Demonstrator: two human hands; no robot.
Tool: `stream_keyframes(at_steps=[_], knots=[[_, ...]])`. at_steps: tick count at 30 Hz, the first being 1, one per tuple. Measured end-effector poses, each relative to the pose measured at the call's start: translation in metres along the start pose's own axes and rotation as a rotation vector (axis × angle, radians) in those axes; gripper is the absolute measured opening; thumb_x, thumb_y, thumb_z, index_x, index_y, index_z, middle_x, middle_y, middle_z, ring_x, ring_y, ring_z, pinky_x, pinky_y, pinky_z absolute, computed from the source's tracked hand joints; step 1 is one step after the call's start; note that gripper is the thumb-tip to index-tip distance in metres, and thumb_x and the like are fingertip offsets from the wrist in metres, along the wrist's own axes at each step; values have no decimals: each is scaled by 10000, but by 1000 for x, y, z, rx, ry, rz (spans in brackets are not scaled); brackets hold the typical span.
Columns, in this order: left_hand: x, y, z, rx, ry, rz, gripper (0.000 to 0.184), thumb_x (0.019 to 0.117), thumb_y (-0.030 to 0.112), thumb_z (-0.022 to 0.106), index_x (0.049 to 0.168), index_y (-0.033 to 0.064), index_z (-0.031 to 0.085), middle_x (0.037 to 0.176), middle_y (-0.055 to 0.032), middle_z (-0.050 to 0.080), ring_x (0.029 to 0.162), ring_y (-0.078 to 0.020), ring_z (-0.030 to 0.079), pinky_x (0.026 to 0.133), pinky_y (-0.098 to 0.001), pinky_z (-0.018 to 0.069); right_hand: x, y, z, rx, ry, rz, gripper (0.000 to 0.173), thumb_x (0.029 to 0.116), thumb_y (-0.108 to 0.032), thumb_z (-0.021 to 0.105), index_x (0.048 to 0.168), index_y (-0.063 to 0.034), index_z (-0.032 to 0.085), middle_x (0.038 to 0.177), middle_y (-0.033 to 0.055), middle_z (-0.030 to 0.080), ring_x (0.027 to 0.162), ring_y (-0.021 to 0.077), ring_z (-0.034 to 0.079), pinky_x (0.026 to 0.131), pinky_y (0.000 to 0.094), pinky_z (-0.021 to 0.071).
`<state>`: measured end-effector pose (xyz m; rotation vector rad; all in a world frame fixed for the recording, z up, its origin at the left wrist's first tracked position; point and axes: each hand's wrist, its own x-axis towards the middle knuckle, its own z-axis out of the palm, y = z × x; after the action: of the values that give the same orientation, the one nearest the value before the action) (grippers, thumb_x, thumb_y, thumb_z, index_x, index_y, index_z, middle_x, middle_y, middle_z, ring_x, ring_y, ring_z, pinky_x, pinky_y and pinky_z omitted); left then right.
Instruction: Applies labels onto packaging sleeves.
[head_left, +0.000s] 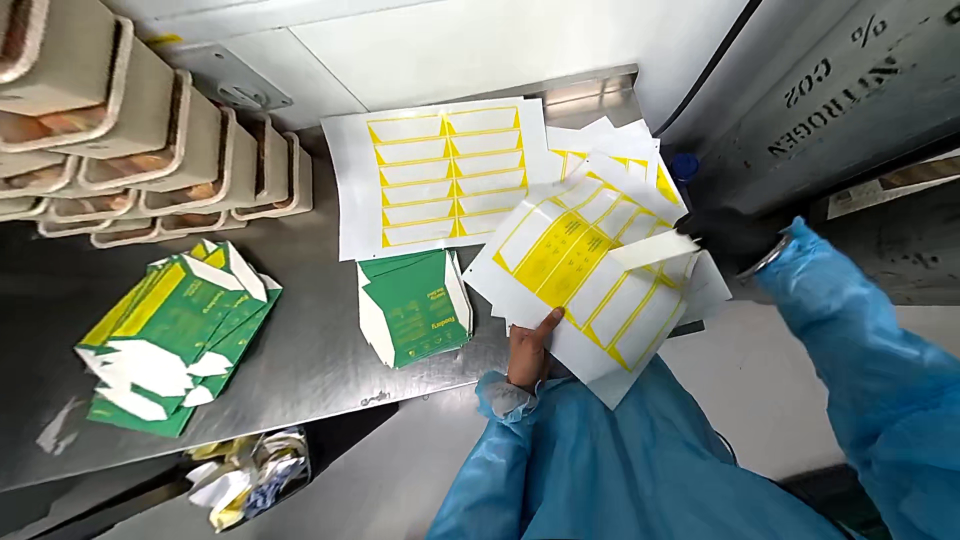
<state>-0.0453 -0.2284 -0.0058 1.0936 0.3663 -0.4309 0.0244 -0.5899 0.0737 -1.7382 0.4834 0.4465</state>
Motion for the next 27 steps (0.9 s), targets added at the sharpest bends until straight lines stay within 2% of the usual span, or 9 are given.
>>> stream_keyframes(at_steps=[4, 8, 10, 12, 14, 18, 22, 25, 27], knots=[[35, -13, -1, 610, 153, -132, 512, 860, 434, 825, 1105, 2, 699, 970, -169, 742, 890, -303, 729, 816, -522, 605, 4, -36, -86, -20, 289, -38, 150, 1014, -254, 610, 1067, -129, 673, 875, -50, 664, 731, 43, 631, 647, 234, 558], [36, 42, 1, 1413, 71, -462, 918, 879, 818, 506, 1143, -39, 701, 1148, -280, 688, 1136, -442, 656, 967, -649, 507, -36, -76, -51, -227, 491, -187, 200, 998, -212, 631, 1123, -61, 670, 952, 34, 669, 747, 92, 614, 670, 313, 549], [14, 75, -3, 1504, 54, -350, 861, 944, 776, 431, 1078, -23, 721, 1071, -270, 702, 1064, -442, 680, 912, -654, 526, -50, -69, -8, -314, 498, -306, 237, 1002, -186, 635, 1138, 2, 682, 983, 117, 701, 772, 160, 658, 699, 389, 588], [-2, 81, -19, 1264, 56, 110, 570, 1016, 577, 528, 1032, 53, 750, 943, -129, 738, 899, -292, 719, 828, -551, 581, -59, -56, 56, -288, 485, -391, 206, 989, -151, 639, 1108, 10, 686, 952, 94, 707, 774, 142, 666, 701, 363, 596], [-10, 77, -26, 865, -139, 368, 461, 1079, 423, 472, 1364, 106, 647, 1320, -46, 679, 1197, -180, 653, 1029, -463, 547, -59, -41, 121, -200, 430, -441, 157, 968, -127, 653, 1055, -6, 703, 919, 69, 719, 757, 134, 676, 666, 343, 599], [-18, 74, -40, 746, -325, 577, 667, 1027, 492, 554, 1539, 77, 455, 1598, -88, 438, 1486, -231, 400, 1195, -497, 414, -68, -36, 240, 6, 164, -299, 159, 977, -180, 658, 1059, -72, 739, 874, 36, 732, 704, 143, 681, 614, 343, 594], [-19, 85, -83, 589, -168, 584, 625, 936, 385, 751, 1451, 90, 557, 1441, -70, 595, 1315, -221, 580, 1107, -469, 511, -75, -56, 283, 202, -237, -231, 392, 1105, -314, 440, 1292, -77, 690, 1161, 83, 743, 1000, 213, 722, 813, 384, 617], [-19, 99, -114, 642, 7, 608, 427, 936, 230, 761, 1328, 95, 656, 1275, -46, 696, 1168, -182, 674, 1028, -425, 576, -76, -66, 301, -239, -25, -603, 286, 1079, -206, 506, 1258, -130, 716, 1168, -9, 746, 1004, 102, 716, 835, 304, 624], [-23, 109, -129, 841, 84, 627, 384, 927, 198, 756, 1295, 114, 680, 1227, -38, 710, 1150, -149, 672, 1014, -405, 572, -75, -69, 317, -730, 205, -936, 296, 1005, -209, 620, 1280, -153, 713, 1282, -8, 709, 1167, 148, 656, 952, 358, 558]])
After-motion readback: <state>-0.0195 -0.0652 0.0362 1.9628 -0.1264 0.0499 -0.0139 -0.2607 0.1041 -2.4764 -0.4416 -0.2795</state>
